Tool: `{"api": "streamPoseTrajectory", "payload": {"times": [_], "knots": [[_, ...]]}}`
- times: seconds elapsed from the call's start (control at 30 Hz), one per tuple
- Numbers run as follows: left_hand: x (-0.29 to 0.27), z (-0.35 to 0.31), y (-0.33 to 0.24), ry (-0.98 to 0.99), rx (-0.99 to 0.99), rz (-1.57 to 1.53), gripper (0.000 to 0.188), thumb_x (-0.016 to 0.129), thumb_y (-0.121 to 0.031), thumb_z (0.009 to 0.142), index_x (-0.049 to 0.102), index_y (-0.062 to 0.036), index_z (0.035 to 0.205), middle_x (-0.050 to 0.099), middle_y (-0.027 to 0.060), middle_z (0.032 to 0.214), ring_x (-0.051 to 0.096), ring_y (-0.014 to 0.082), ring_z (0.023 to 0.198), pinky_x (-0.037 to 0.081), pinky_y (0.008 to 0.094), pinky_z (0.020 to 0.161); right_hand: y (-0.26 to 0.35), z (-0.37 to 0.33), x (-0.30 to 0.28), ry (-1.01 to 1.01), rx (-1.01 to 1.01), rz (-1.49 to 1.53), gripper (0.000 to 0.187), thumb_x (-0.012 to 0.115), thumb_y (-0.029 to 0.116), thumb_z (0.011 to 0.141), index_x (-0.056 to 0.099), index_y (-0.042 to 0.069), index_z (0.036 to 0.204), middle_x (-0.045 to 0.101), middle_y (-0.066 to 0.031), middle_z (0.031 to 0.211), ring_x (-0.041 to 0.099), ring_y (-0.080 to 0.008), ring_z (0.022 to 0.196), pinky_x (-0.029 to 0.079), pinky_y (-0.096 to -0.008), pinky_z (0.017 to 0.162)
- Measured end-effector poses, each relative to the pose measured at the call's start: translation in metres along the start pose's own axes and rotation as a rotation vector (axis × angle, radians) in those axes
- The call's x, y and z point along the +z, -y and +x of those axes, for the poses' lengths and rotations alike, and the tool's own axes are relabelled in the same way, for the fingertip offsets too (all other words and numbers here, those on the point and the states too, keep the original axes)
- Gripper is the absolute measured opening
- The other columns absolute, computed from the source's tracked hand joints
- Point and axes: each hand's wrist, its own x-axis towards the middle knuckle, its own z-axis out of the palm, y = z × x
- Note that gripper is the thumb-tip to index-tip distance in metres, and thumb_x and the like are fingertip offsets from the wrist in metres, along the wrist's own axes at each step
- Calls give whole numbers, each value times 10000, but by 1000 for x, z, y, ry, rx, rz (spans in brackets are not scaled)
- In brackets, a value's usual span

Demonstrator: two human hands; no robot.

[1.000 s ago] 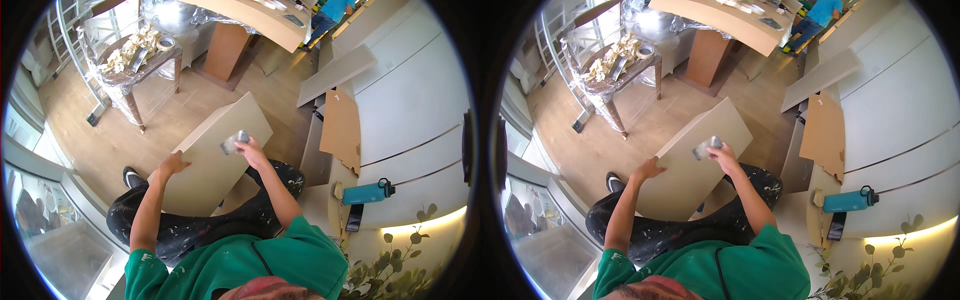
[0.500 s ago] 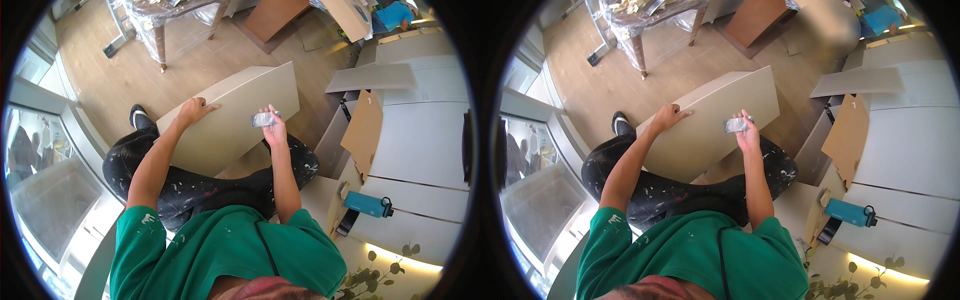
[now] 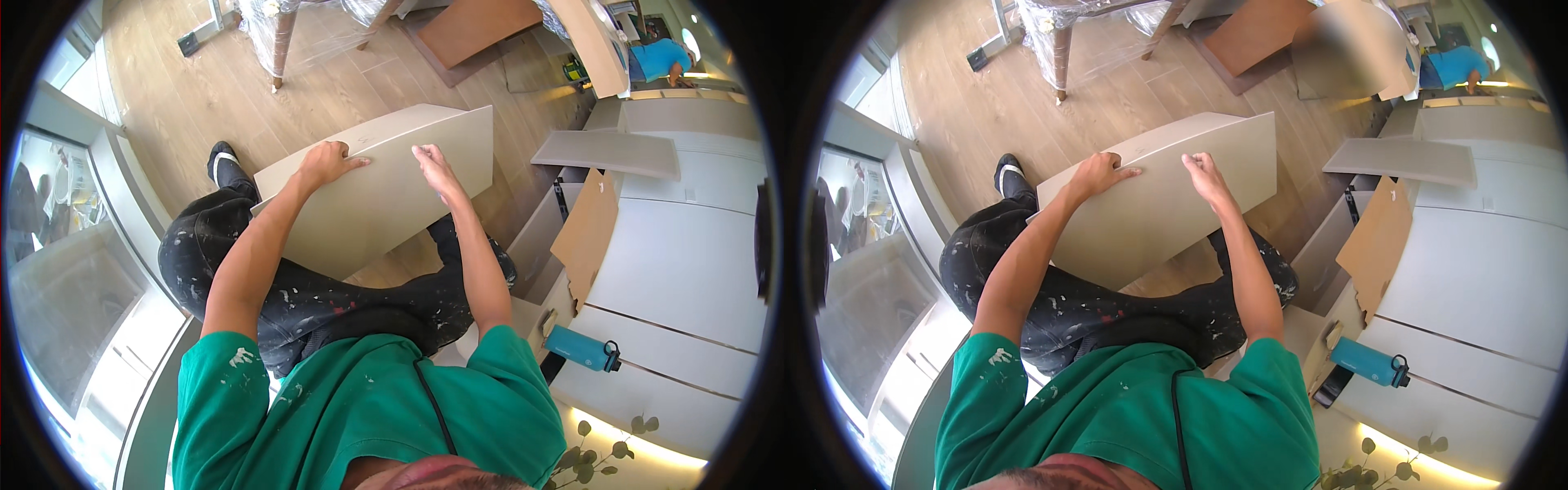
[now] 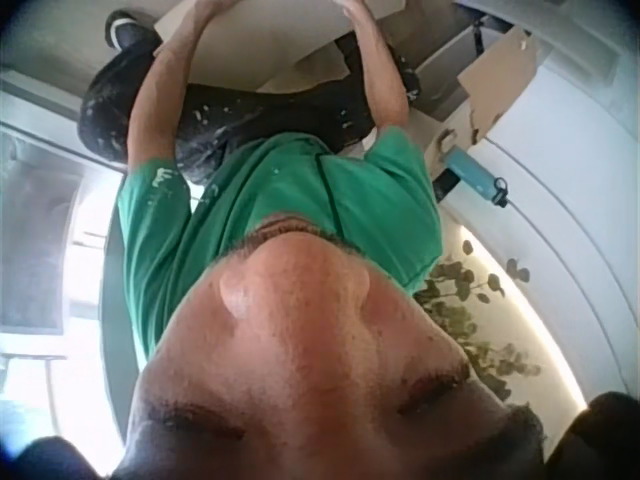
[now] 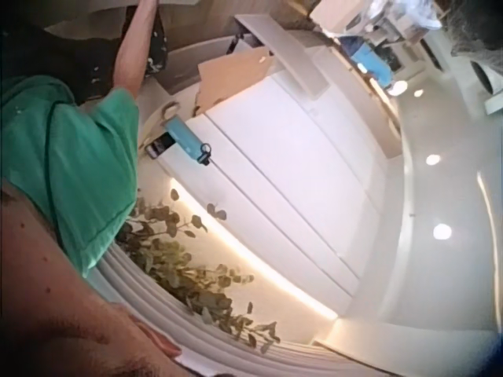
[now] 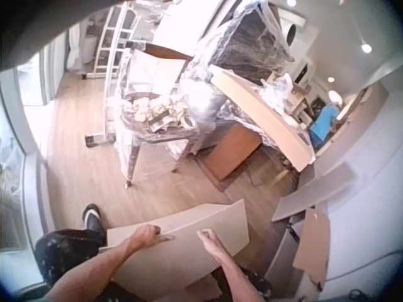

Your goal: The person uses a piece of sandpaper to sand the surface and edges of a wooden panel, then wipes it with a cloth while sitting on the floor.

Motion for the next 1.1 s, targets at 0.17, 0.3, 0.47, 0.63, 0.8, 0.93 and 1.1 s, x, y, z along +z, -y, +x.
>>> {"api": "streamPoseTrajectory", "payload": {"times": [0.17, 0.3, 0.47, 0.63, 0.8, 0.93, 1.1], "knots": [[0, -1, 4, 2, -22, 13, 730, 715, -696, 828, 712, 31, 893, 718, 229, 866, 708, 379, 863, 539, 458, 785, 8, 5, 14, -104, -210, -271, 619, 574, 420, 1005, 517, 1, 1457, 572, -252, 1266, 568, -391, 1214, 454, -439, 1071], [1, 1, 4, 26, -19, 13, 740, 704, -715, 824, 720, 17, 934, 728, 220, 910, 711, 374, 905, 543, 454, 812, 6, 12, 19, -298, -461, -289, 510, 628, 256, 995, 562, 25, 1445, 555, -229, 1262, 571, -382, 1172, 475, -439, 1029], [-2, -1, 2, 80, -59, 49, 760, 678, -748, 823, 740, -12, 1003, 749, 195, 975, 718, 360, 975, 552, 445, 856, 16, 14, 12, -472, -561, -618, 408, 615, 91, 970, 634, 28, 1372, 549, -161, 1163, 579, -341, 1070, 562, -412, 862], [2, 2, 4, 61, -54, 44, 763, 681, -754, 816, 740, -12, 986, 750, 192, 952, 719, 354, 959, 553, 446, 849, 8, 36, 5, -594, -540, -834, 400, 582, 30, 959, 646, 17, 1353, 545, -146, 1087, 576, -320, 1026, 560, -426, 828], [4, 4, 4, 64, -52, 30, 772, 680, -765, 807, 740, -15, 976, 749, 190, 933, 722, 354, 944, 554, 453, 844, 0, 49, 9, -454, -578, -964, 429, 556, 11, 933, 634, 11, 1355, 557, -137, 1098, 580, -314, 1038, 570, -431, 843], [4, 3, 3, 49, -44, 32, 741, 680, -736, 829, 722, -2, 916, 729, 200, 882, 711, 363, 896, 542, 459, 803, 2, 42, 14, -436, -630, -971, 446, 556, 10, 912, 641, 22, 1349, 579, -122, 1164, 581, -311, 1082, 568, -426, 875], [6, 2, 7, 40, -46, 34, 741, 675, -734, 833, 718, 0, 917, 726, 206, 881, 712, 370, 889, 543, 464, 799, 9, 34, 11, -387, -702, -954, 446, 569, 11, 895, 649, 14, 1334, 575, -140, 1411, 570, -309, 1180, 529, -427, 969]]}}
